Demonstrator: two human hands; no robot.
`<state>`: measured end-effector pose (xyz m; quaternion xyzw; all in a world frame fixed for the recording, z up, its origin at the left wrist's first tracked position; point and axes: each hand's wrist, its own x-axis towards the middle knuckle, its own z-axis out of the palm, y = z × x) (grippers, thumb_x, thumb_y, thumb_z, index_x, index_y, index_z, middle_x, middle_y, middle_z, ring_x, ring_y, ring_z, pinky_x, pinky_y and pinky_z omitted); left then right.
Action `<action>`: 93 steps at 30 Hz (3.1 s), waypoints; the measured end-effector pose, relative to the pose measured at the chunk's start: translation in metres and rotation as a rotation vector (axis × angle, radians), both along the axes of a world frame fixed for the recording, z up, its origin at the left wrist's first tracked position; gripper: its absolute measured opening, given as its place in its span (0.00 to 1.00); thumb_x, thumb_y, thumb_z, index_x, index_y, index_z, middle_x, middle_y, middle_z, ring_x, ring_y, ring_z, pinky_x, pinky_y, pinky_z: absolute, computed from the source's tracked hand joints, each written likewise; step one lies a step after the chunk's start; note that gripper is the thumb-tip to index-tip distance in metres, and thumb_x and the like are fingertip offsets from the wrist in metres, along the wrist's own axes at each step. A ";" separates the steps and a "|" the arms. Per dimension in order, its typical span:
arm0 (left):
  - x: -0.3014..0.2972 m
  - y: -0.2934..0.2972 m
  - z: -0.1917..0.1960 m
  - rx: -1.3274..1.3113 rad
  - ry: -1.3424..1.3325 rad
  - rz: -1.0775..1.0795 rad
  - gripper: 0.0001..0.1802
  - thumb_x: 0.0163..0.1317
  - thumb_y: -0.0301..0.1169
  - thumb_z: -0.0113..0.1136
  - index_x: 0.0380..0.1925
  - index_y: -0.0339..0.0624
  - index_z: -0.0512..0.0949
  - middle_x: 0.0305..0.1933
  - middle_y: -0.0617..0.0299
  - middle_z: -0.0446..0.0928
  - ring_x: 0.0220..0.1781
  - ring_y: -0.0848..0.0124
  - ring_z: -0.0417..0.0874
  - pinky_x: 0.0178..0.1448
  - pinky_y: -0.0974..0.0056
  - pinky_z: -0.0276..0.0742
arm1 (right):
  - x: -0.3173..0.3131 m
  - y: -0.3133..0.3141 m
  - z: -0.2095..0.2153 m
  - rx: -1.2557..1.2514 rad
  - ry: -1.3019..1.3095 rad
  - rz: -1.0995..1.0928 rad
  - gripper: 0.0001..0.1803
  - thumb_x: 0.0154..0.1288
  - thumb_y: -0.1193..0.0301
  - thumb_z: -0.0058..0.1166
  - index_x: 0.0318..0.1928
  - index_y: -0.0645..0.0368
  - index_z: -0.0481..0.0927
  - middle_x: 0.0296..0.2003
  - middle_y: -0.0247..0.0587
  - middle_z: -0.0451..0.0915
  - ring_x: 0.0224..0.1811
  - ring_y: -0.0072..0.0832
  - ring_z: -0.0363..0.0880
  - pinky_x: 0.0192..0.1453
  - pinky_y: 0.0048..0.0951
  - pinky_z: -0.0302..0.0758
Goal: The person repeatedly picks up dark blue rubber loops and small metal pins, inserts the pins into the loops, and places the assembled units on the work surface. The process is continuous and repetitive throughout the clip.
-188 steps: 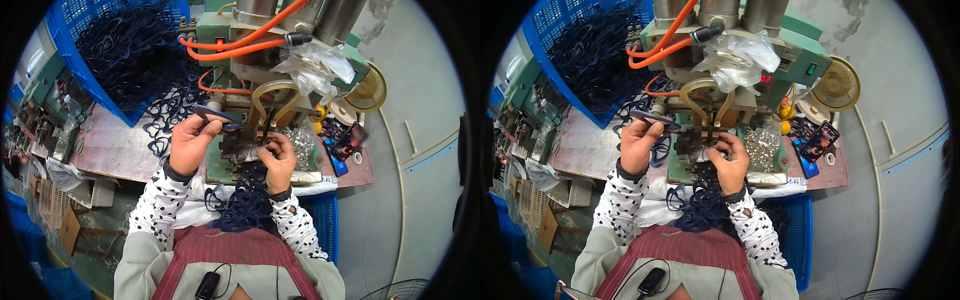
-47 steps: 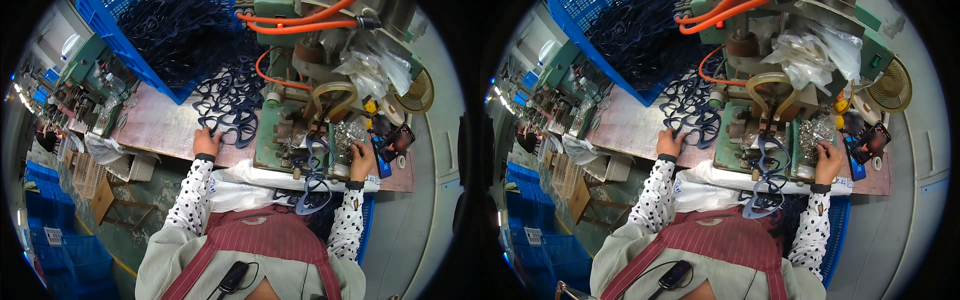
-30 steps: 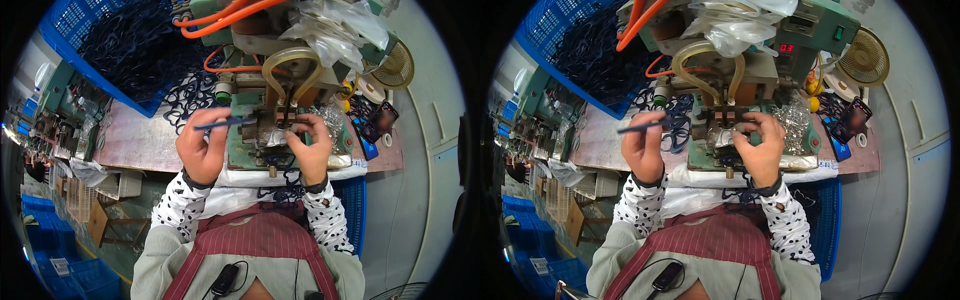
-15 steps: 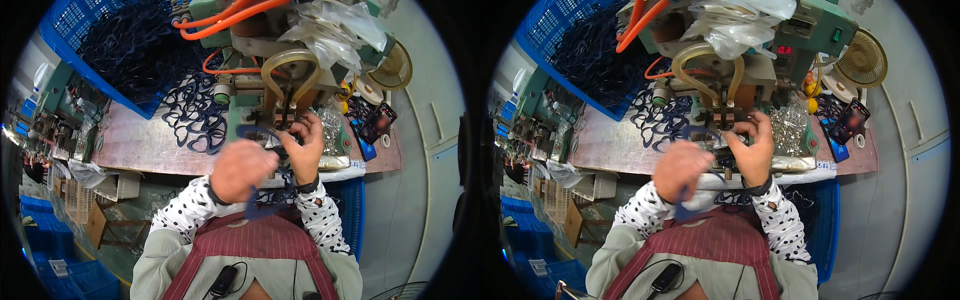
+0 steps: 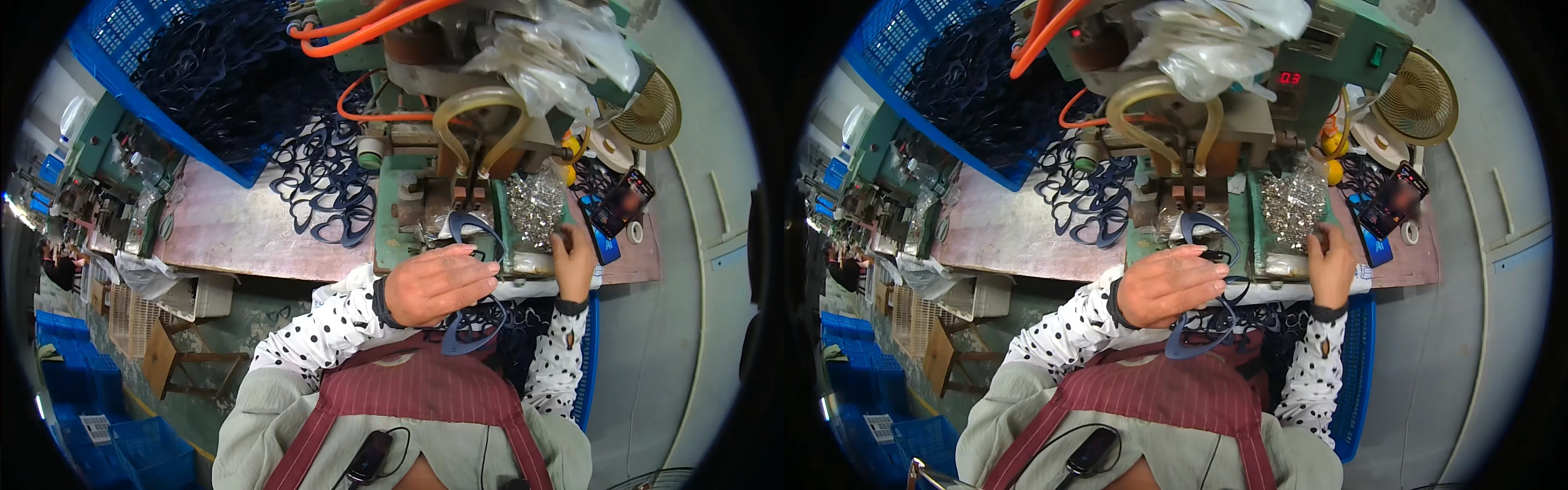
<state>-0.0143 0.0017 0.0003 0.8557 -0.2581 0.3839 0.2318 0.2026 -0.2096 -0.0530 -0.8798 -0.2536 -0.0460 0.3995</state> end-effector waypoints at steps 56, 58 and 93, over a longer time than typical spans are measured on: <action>-0.031 0.052 0.017 -0.047 -0.129 0.466 0.22 0.48 0.21 0.63 0.47 0.39 0.80 0.43 0.58 0.82 0.41 0.62 0.82 0.54 0.51 0.74 | -0.084 0.099 0.085 0.451 0.346 0.359 0.24 0.49 0.76 0.68 0.48 0.64 0.73 0.29 0.35 0.83 0.29 0.17 0.72 0.37 0.21 0.70; -0.032 0.045 0.020 -0.003 -0.129 0.421 0.23 0.49 0.22 0.64 0.49 0.40 0.79 0.46 0.57 0.83 0.43 0.62 0.83 0.54 0.53 0.75 | -0.086 0.105 0.089 0.461 0.361 0.380 0.27 0.48 0.76 0.68 0.49 0.65 0.71 0.28 0.35 0.82 0.29 0.17 0.72 0.36 0.21 0.69; -0.018 -0.007 -0.012 0.024 -0.115 0.165 0.19 0.59 0.30 0.64 0.52 0.44 0.79 0.59 0.54 0.78 0.56 0.58 0.81 0.66 0.48 0.69 | 0.019 0.026 -0.037 0.187 0.004 0.031 0.07 0.61 0.72 0.62 0.37 0.63 0.82 0.30 0.44 0.82 0.32 0.32 0.81 0.39 0.30 0.75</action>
